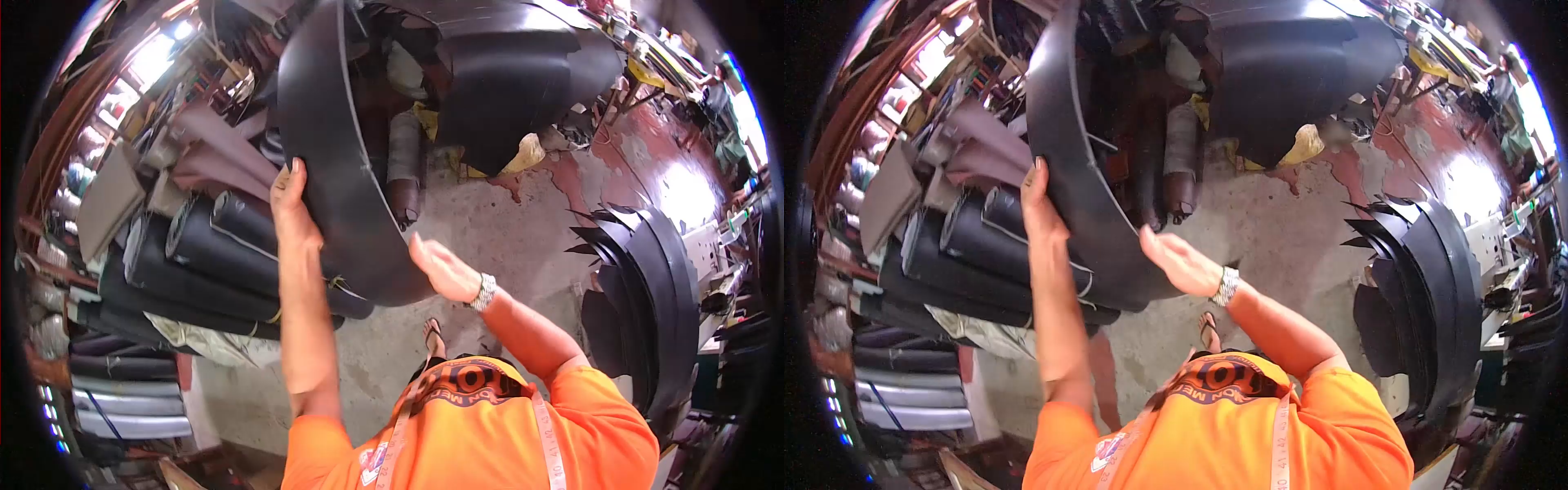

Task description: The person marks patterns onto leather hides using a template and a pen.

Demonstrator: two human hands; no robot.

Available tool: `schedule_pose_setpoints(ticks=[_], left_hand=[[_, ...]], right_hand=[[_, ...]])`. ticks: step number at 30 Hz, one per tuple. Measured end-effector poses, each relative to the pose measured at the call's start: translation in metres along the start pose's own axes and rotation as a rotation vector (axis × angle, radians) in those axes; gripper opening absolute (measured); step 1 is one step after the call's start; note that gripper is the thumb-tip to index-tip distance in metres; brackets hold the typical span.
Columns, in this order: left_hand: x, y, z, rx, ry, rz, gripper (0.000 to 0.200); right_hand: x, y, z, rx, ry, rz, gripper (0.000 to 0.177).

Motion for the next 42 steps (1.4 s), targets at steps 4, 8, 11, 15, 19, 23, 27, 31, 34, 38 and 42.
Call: schedule_pose_setpoints(ticks=[4, 8, 11, 15, 19, 23, 27, 31, 34, 38, 42], left_hand=[[-0.105, 0.011, 0.042, 0.506, -0.089, 0.582, 0.038], [-0.143, -0.04, 0.046, 0.684, -0.317, 1.078, 0.024], [-0.167, -0.076, 0.068, 0.871, -0.32, 1.118, 0.018], [-0.201, -0.106, 0.102, 0.944, -0.27, 1.122, 0.019], [-0.229, -0.14, 0.135, 0.87, -0.197, 1.024, 0.013], [-0.26, -0.171, 0.158, 0.914, -0.261, 1.025, 0.012], [-0.285, -0.192, 0.179, 0.979, -0.285, 0.972, 0.011], [-0.294, -0.224, 0.175, 0.976, -0.149, 0.92, 0.01], [-0.294, -0.256, 0.168, 1.012, 0.024, 0.932, 0.021], [-0.29, -0.323, 0.189, 1.231, 0.233, 1.146, 0.024], [-0.289, -0.376, 0.211, 1.299, 0.395, 1.512, 0.017]], right_hand=[[-0.074, 0.014, 0.006, -0.006, 0.097, -0.112, 0.047], [-0.106, 0.013, 0.019, 0.497, 0.283, -0.237, 0.049], [-0.118, 0.027, 0.018, 0.82, 0.394, -0.36, 0.056], [-0.13, 0.07, 0.014, 0.92, 0.418, -0.408, 0.06], [-0.145, 0.109, 0.017, 1.055, 0.542, -0.293, 0.054], [-0.143, 0.149, 0.014, 1.116, 0.522, -0.11, 0.058], [-0.119, 0.192, 0.019, 1.005, 0.612, 0.067, 0.039], [-0.036, 0.282, -0.072, 0.173, 0.051, -0.368, 0.029], [0.008, 0.318, -0.161, -0.886, -0.777, -0.598, 0.12], [0.001, 0.375, -0.218, -1.173, -0.857, -0.795, 0.158], [-0.005, 0.426, -0.267, -1.387, -0.941, -0.813, 0.161]])
Point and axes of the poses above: each hand's wrist, its own x-axis away from the middle knuckle, its own y-axis out of the back of the hand, z = x × y, the point moved 6 cm from there along -x, towards the middle knuckle, and after that the axes turned 12 degrees about y, right-handed, at the moved point
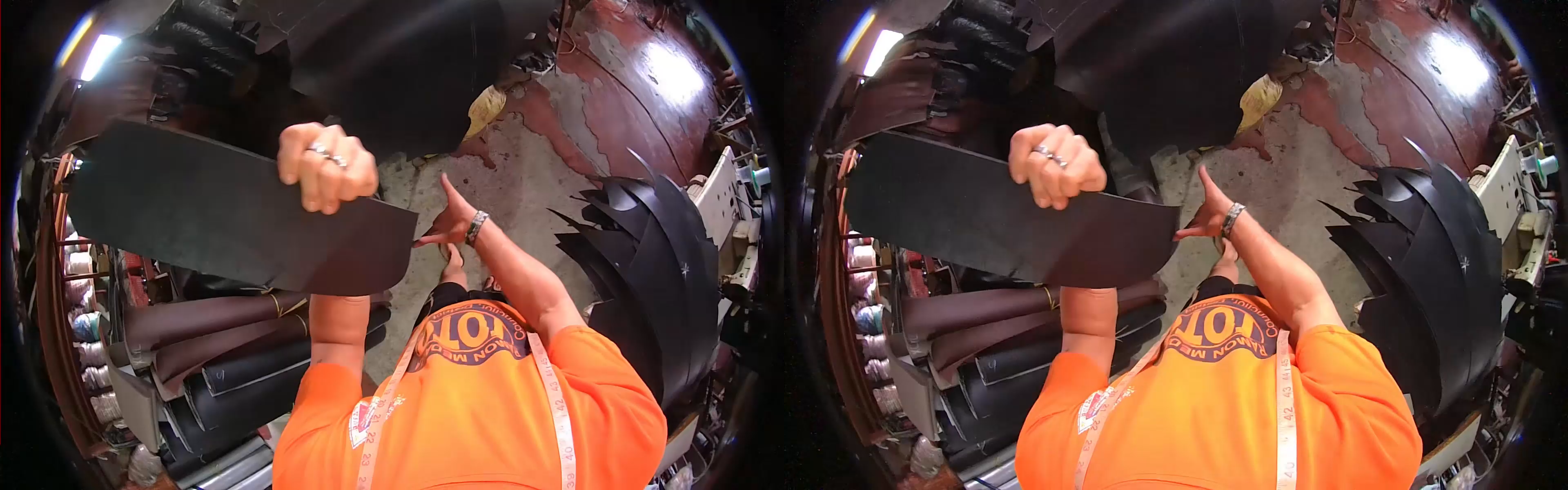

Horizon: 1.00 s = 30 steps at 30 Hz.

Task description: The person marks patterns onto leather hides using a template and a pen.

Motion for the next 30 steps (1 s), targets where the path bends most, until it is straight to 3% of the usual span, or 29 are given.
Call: schedule_pose_setpoints(ticks=[3, 6, 8, 9, 11, 12, 14, 15, 16, 18, 19, 20, 21, 23, 25, 26, 28, 30], left_hand=[[-0.009, 0.024, -0.006, 0.066, 0.167, 0.169, 0.013], [-0.018, 0.048, -0.033, 0.078, 0.186, 0.189, 0.014], [-0.01, 0.075, -0.063, -0.047, 0.173, 0.13, 0.017], [-0.003, 0.082, -0.089, -0.276, 0.153, -0.051, 0.018], [0.025, 0.1, -0.137, -0.383, 0.03, -0.443, 0.024], [0.043, 0.116, -0.169, -0.494, 0.113, -0.327, 0.038], [0.068, 0.087, -0.194, -0.812, 0.232, -0.71, 0.064], [0.1, 0.089, -0.212, -0.964, 0.468, -0.756, 0.103], [0.118, 0.078, -0.211, -0.942, 0.575, -0.617, 0.093], [0.167, 0.068, -0.186, -0.63, 0.609, -0.823, 0.108], [0.176, 0.057, -0.163, -0.545, 0.59, -0.917, 0.107], [0.181, 0.043, -0.146, -0.405, 0.597, -1.0, 0.098], [0.187, 0.028, -0.129, -0.262, 0.591, -1.087, 0.09], [0.243, 0.061, -0.111, 0.097, 0.675, -0.95, 0.068], [0.252, 0.073, -0.137, 0.058, 0.703, -0.932, 0.076], [0.236, 0.072, -0.148, -0.05, 0.58, -0.952, 0.071], [0.185, 0.064, -0.182, -0.285, 0.325, -0.988, 0.063], [0.172, 0.082, -0.201, -0.477, 0.258, -1.071, 0.059]], right_hand=[[-0.029, -0.005, 0.019, 0.276, -0.077, 0.15, 0.097], [-0.06, 0.005, 0.043, 0.496, 0.109, 0.305, 0.058], [-0.055, 0.009, 0.057, 0.245, 0.193, 0.129, 0.049], [-0.045, 0.016, 0.067, 0.103, 0.265, 0.039, 0.045], [-0.021, 0.03, 0.091, 0.02, 0.526, -0.123, 0.041], [0.002, 0.031, 0.105, -0.01, 0.683, -0.154, 0.028], [0.071, 0.034, 0.138, 0.074, 1.027, -0.481, 0.012], [0.117, 0.011, 0.151, 0.167, 1.183, -0.57, 0.007], [0.136, 0.026, 0.182, 0.105, 1.339, -0.507, 0.007], [0.21, -0.026, 0.21, 0.196, 1.637, -0.562, 0.012], [0.233, -0.056, 0.221, 0.156, 1.742, -0.431, 0.016], [0.259, -0.105, 0.218, 0.199, 1.753, -0.506, 0.018], [0.28, -0.136, 0.231, 0.337, 1.901, -0.479, 0.017], [0.305, -0.241, 0.226, 0.512, 2.105, -0.475, 0.024], [0.316, -0.298, 0.263, 0.762, 2.222, -0.34, 0.031], [0.323, -0.32, 0.295, 0.681, 2.22, -0.346, 0.034], [0.339, -0.425, 0.305, 0.855, 2.376, -0.099, 0.036], [0.339, -0.499, 0.337, 1.017, 2.409, 0.204, 0.04]])
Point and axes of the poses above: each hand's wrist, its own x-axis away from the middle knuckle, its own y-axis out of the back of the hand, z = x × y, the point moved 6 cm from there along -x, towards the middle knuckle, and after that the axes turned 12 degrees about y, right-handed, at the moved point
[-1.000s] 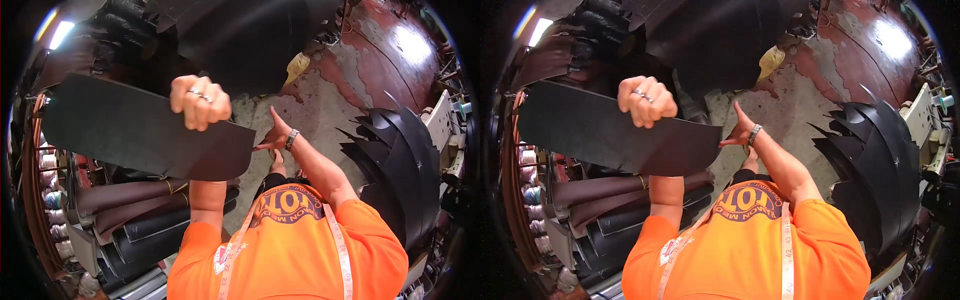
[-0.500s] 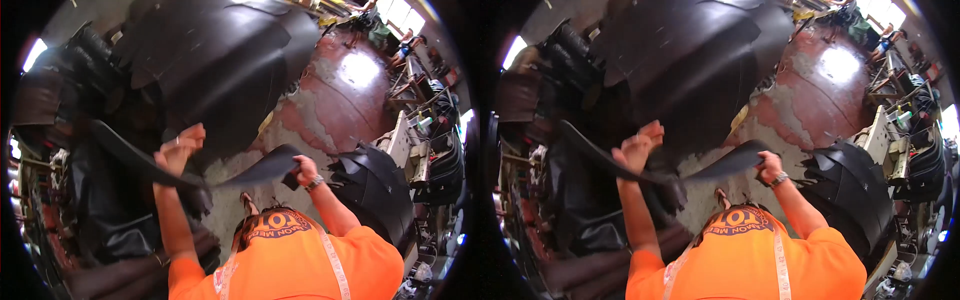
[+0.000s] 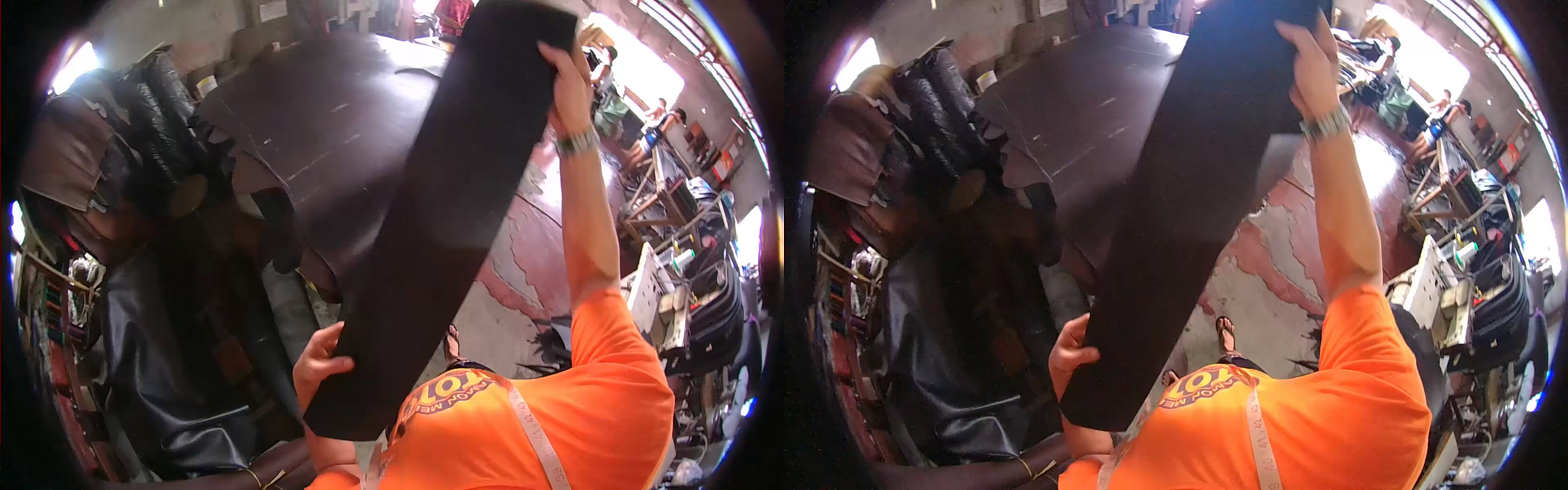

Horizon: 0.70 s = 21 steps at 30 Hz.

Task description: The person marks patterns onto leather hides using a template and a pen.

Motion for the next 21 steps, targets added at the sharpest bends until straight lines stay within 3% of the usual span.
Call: schedule_pose_setpoints(ticks=[2, 3, 4, 5, 6, 7, 9, 11, 12, 13, 14, 15, 18, 20, 21], left_hand=[[-0.034, 0.001, -0.019, -0.162, -0.068, -0.052, 0.056], [-0.058, -0.001, -0.029, -0.264, -0.073, -0.044, 0.055], [-0.078, -0.003, -0.036, -0.368, -0.075, -0.039, 0.054], [-0.096, -0.004, -0.037, -0.388, -0.092, -0.096, 0.054], [-0.114, -0.006, -0.034, -0.407, -0.109, -0.156, 0.053], [-0.133, -0.007, -0.029, -0.425, -0.125, -0.222, 0.053], [-0.18, 0.001, -0.015, -0.493, -0.148, -0.279, 0.049], [-0.225, -0.005, -0.003, -0.463, -0.221, -0.403, 0.046], [-0.248, -0.005, 0.009, -0.457, -0.212, -0.483, 0.045], [-0.268, -0.003, 0.022, -0.444, -0.197, -0.564, 0.044], [-0.295, 0.0, 0.04, -0.374, -0.162, -0.45, 0.045], [-0.314, -0.004, 0.051, -0.357, -0.131, -0.454, 0.046], [-0.355, -0.027, 0.083, -0.079, -0.18, -0.482, 0.051], [-0.374, -0.041, 0.095, -0.001, -0.17, -0.467, 0.052], [-0.38, -0.046, 0.099, 0.03, -0.165, -0.46, 0.052]], right_hand=[[-0.057, -0.027, -0.048, -0.117, -0.039, 0.059, 0.036], [-0.066, -0.075, -0.033, -0.278, 0.13, 0.25, 0.063], [-0.084, -0.086, -0.069, -0.396, 0.036, 0.194, 0.043], [-0.095, -0.094, -0.114, -0.509, -0.227, 0.243, 0.035], [-0.11, -0.103, -0.157, -0.489, -0.187, 0.233, 0.028], [-0.103, -0.12, -0.153, -0.454, -0.086, 0.054, 0.017], [-0.105, -0.111, -0.268, -0.081, -0.012, 0.049, 0.037], [-0.087, -0.096, -0.4, 0.556, -0.012, 0.25, 0.056], [-0.062, -0.089, -0.458, 0.776, -0.098, 0.431, 0.066], [-0.025, -0.079, -0.484, 0.901, -0.331, 0.629, 0.066], [0.015, -0.067, -0.495, 0.679, -0.568, 0.96, 0.05], [0.048, -0.052, -0.499, 0.758, -0.326, 0.876, 0.037], [0.107, 0.0, -0.464, 0.548, -0.018, 0.712, 0.042], [0.121, 0.042, -0.4, 0.46, 0.004, 0.606, 0.043], [0.131, 0.064, -0.378, 0.36, -0.161, 0.559, 0.041]])
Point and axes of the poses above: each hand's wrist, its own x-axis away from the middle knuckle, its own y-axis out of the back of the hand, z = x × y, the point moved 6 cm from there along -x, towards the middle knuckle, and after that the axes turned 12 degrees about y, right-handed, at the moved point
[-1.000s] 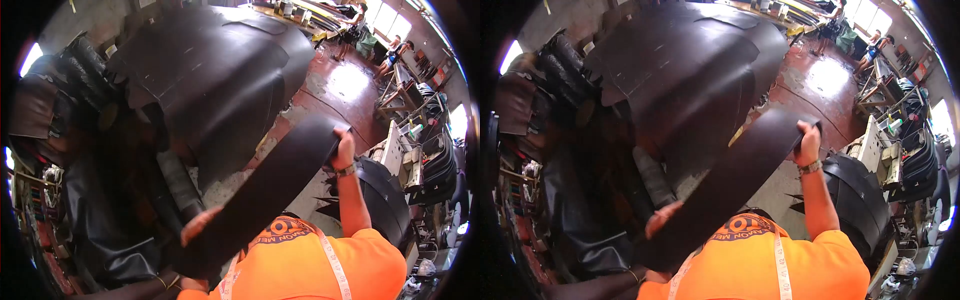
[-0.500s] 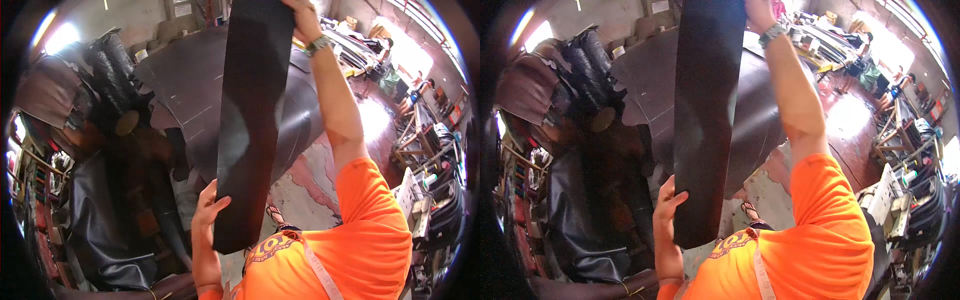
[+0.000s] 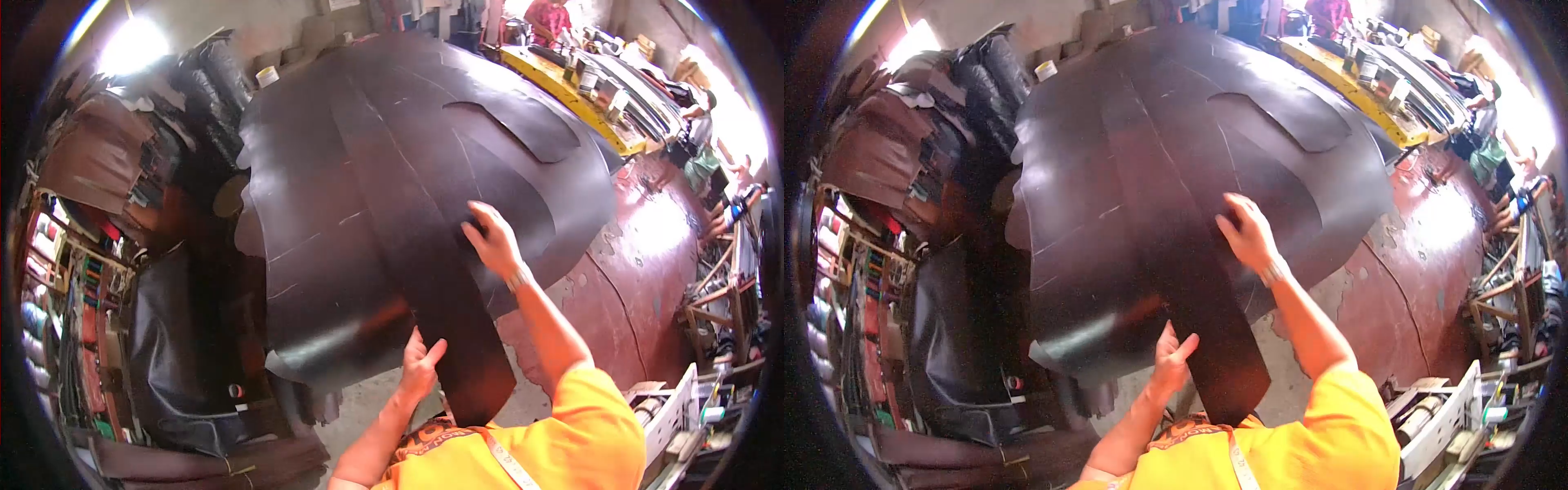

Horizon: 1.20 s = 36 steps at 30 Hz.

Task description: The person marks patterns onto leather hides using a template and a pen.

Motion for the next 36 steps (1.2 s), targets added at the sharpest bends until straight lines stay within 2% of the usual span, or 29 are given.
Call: schedule_pose_setpoints(ticks=[1, 2, 4, 6, 8, 9, 10, 11, 12, 13, 14, 16, 18, 19, 20, 21, 23, 24, 25, 26, 27, 28, 29, 30, 32, 33, 34, 35, 36], left_hand=[[-0.005, -0.008, 0.006, -0.067, -0.023, -0.045, 0.052], [-0.011, -0.01, 0.008, -0.128, -0.016, -0.066, 0.052], [-0.028, -0.018, 0.01, -0.237, -0.003, -0.096, 0.051], [-0.052, -0.032, -0.013, -0.213, -0.008, -0.057, 0.049], [-0.091, -0.04, -0.046, -0.368, -0.117, -0.043, 0.047], [-0.109, -0.06, -0.068, -0.284, -0.083, -0.033, 0.045], [-0.133, -0.07, -0.085, -0.341, -0.104, -0.061, 0.042], [-0.17, -0.066, -0.089, -0.296, -0.106, 0.014, 0.037], [-0.182, -0.083, -0.098, -0.205, 0.036, -0.036, 0.032], [-0.203, -0.082, -0.101, -0.253, 0.096, -0.121, 0.027], [-0.227, -0.08, -0.099, -0.173, 0.073, -0.083, 0.026], [-0.271, -0.06, -0.09, -0.198, 0.117, -0.082, 0.024], [-0.246, -0.083, -0.103, -0.407, 0.152, -0.194, 0.026], [-0.232, -0.081, -0.106, -0.569, 0.166, -0.25, 0.029], [-0.203, -0.089, -0.107, -0.674, 0.222, -0.221, 0.035], [-0.17, -0.094, -0.101, -0.775, 0.251, -0.145, 0.039], [-0.089, -0.084, -0.078, -0.764, 0.366, 0.053, 0.037], [-0.047, -0.062, -0.059, -0.689, 0.412, 0.183, 0.033], [-0.005, -0.039, -0.042, -0.661, 0.481, 0.225, 0.031], [0.036, 0.007, -0.014, -0.62, 0.596, 0.176, 0.035], [0.078, 0.051, 0.011, -0.556, 0.692, -0.023, 0.039], [0.128, 0.1, 0.043, -0.361, 0.67, -0.36, 0.04], [0.186, 0.176, 0.09, -0.378, 0.484, -0.588, 0.037], [0.246, 0.205, 0.113, -0.317, 0.413, -0.825, 0.029], [0.359, 0.257, 0.156, -0.126, 0.529, -1.109, 0.029], [0.402, 0.258, 0.159, -0.019, 0.498, -1.194, 0.033], [0.442, 0.256, 0.162, 0.093, 0.461, -1.274, 0.037], [0.476, 0.268, 0.17, 0.098, 0.384, -1.32, 0.04], [0.511, 0.278, 0.181, 0.112, 0.302, -1.37, 0.042]], right_hand=[[0.026, 0.019, 0.012, -0.131, -0.146, 0.024, 0.038], [0.056, 0.031, 0.022, -0.475, -0.315, -0.038, 0.045], [0.122, 0.049, 0.024, -0.769, -0.662, 0.131, 0.049], [0.136, 0.062, 0.068, -1.041, -0.697, 0.284, 0.052], [0.122, 0.064, 0.063, -1.006, -0.67, 0.195, 0.052], [0.115, 0.067, 0.059, -0.985, -0.664, 0.14, 0.052], [0.098, 0.065, 0.044, -0.99, -0.594, 0.109, 0.052], [0.072, 0.073, 0.037, -0.862, -0.55, 0.043, 0.055], [0.057, 0.08, 0.026, -0.707, -0.628, -0.056, 0.057], [0.044, 0.079, 0.008, -0.639, -0.49, -0.154, 0.057], [0.031, 0.082, 0.001, -0.514, -0.457, -0.199, 0.054], [0.021, 0.076, -0.026, -0.342, -0.369, -0.269, 0.049], [0.017, 0.073, -0.035, -0.323, -0.414, -0.321, 0.045], [0.015, 0.076, -0.036, -0.249, -0.366, -0.294, 0.044], [0.023, 0.072, -0.05, -0.262, -0.335, -0.329, 0.041], [0.034, 0.069, -0.058, -0.351, -0.42, -0.354, 0.039], [0.062, 0.067, -0.066, -0.528, -0.639, -0.391, 0.035], [0.079, 0.066, -0.065, -0.515, -0.636, -0.495, 0.028], [0.101, 0.067, -0.062, -0.444, -0.705, -0.532, 0.026], [0.125, 0.071, -0.058, -0.374, -0.77, -0.567, 0.027], [0.154, 0.07, -0.06, -0.33, -0.777, -0.597, 0.028], [0.189, 0.067, -0.066, -0.289, -0.783, -0.623, 0.029], [0.227, 0.057, -0.071, -0.323, -0.813, -0.592, 0.03], [0.268, 0.045, -0.078, -0.36, -0.841, -0.562, 0.03], [0.355, 0.012, -0.088, -0.29, -0.952, -0.348, 0.033], [0.408, -0.004, -0.103, -0.222, -1.062, -0.118, 0.033], [0.474, -0.023, -0.117, -0.123, -1.2, 0.283, 0.035], [0.536, -0.039, -0.124, -0.056, -1.244, 0.798, 0.036], [0.579, -0.052, -0.115, -0.075, -1.221, 1.147, 0.039]])
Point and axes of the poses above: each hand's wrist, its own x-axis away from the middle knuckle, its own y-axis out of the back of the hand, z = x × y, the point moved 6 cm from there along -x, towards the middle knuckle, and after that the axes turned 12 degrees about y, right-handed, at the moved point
